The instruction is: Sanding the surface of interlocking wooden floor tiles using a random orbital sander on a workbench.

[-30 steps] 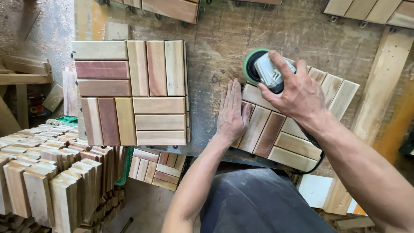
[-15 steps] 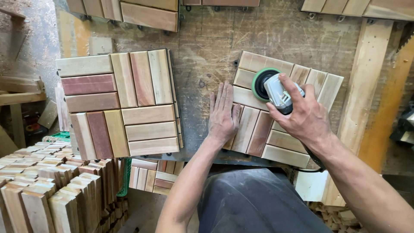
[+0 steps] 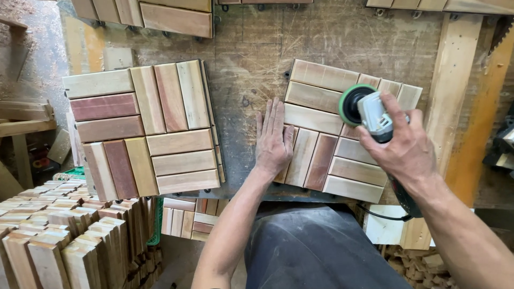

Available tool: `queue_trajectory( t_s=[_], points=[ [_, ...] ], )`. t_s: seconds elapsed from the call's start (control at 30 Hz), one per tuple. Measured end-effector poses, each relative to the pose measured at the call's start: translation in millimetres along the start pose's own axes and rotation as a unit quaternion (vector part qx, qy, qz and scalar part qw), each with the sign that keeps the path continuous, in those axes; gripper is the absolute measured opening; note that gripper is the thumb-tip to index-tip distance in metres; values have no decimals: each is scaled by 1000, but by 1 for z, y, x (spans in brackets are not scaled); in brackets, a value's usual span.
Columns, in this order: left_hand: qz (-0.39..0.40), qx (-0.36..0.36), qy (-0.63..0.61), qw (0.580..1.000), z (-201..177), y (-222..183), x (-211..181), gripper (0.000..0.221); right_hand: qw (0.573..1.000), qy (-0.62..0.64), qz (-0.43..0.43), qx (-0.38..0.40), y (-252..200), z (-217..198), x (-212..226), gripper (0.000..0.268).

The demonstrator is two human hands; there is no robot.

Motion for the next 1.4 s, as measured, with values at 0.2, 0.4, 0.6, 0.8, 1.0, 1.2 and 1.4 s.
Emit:
queue_trajectory(
  t_s=[0.2,0.4,0.6,0.8,1.0,1.2,1.4],
  points=[
    [-25,-5,-112,993,-8,-2,7,64,999,-28,-33,26,-20,28,46,74],
    [-32,-4,-175,984,-17,1,6,75,996,-26,-61,58,-11,40,76,76],
    [-43,-1,-226,973,-27,1,7,94,990,-11,-114,77,-12,43,108,74],
    [-107,6,-526,844,-33,11,21,94,983,-11,-140,120,-38,55,93,77],
    [-129,117,-562,809,-30,24,32,88,968,-36,-190,159,-67,70,103,77],
    [-134,162,-536,818,-15,35,31,78,963,-24,-215,160,-78,70,109,73],
    [-88,227,-388,889,-8,46,18,72,987,-20,-113,115,-54,59,62,79]
  ],
)
Point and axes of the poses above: each hand's wrist, its own y-axis towards the middle knuckle, its own z-axis out of the palm, x = y × z, the point moved 8 cm from there along y, towards the middle knuckle, and after that the axes turned 2 degrees about y, right-handed, at the moved point
